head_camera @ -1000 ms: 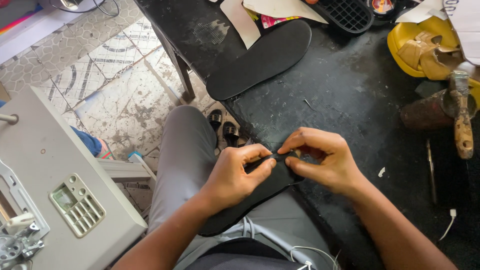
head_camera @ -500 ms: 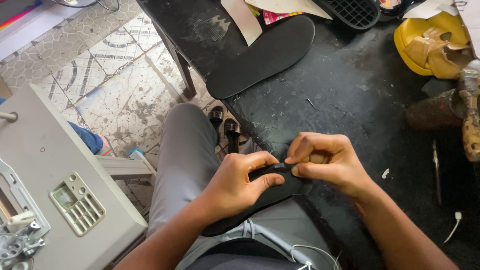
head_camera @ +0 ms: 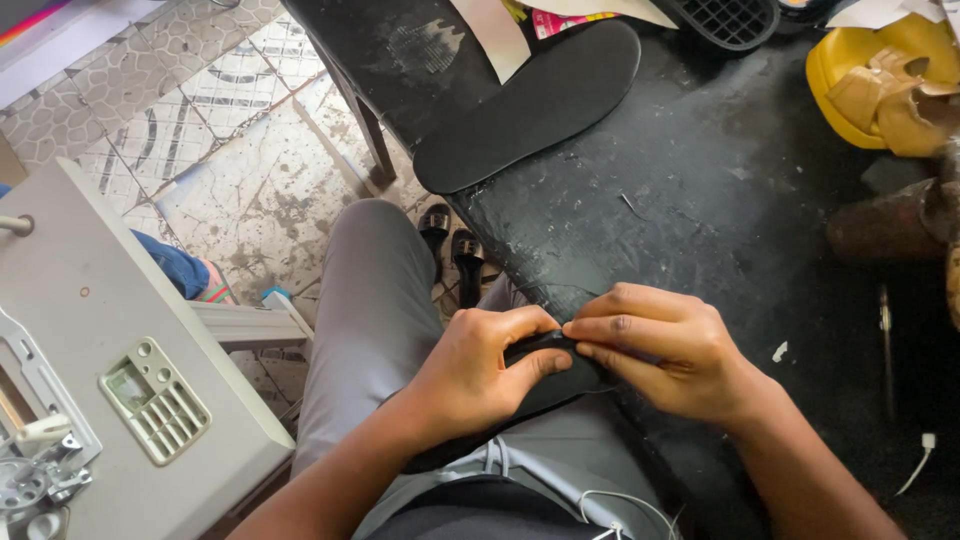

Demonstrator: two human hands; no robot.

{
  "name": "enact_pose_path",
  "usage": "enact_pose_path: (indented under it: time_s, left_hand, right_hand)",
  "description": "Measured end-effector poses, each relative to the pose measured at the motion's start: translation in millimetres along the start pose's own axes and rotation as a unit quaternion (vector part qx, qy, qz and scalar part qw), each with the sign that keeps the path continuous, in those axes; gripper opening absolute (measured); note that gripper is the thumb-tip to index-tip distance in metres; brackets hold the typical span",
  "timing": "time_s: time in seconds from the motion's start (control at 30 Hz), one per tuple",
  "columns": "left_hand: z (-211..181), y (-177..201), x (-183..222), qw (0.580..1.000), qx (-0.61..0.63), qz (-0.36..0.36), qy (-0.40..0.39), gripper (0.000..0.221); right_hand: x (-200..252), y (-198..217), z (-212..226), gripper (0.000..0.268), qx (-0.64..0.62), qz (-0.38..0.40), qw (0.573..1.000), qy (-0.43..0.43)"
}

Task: The recorder is manually fitting and assembling a black shoe sole at a workbench.

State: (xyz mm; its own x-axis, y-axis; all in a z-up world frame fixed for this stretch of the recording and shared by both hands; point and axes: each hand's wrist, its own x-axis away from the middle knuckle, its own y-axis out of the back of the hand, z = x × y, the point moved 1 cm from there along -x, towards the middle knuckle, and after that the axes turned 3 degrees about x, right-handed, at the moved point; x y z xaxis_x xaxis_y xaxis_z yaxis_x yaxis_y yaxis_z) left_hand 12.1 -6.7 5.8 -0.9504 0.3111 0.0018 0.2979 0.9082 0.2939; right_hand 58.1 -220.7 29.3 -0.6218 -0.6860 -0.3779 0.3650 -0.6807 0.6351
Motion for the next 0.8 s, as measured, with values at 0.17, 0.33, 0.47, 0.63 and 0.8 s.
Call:
enact_pose_path:
  time_s: [0.17, 0.33, 0.47, 0.63, 0.8]
  left_hand:
    - [2, -2, 0, 0.999, -0.007, 0.003, -0.044, 0.024]
    - [-6, -1, -1, 1.0, -0.013, 0.009, 0.001, 0.025]
    - [-2, -2, 0, 1.0, 0.006, -0.01, -0.006, 0.022]
    - [4, -3, 0, 0.999, 0.026, -0.026, -0.02, 0.02]
    - [12, -4, -1, 0.998, 0.06, -0.011, 0.009, 0.018]
  right_hand:
    - [3, -1, -2, 0.019, -0.002, -0.01, 1.0, 0.001]
    - [4, -7, -2, 0.022, -0.047, -0.021, 0.998, -0.048]
    - [4, -13, 1, 0.021, 0.037, -0.069, 0.996, 0.043]
    - [2, -13, 1, 0.023, 0.094, -0.111, 0.982, 0.118]
    - [-2, -9, -1, 0.025, 0.149, -0.083, 0.965, 0.2]
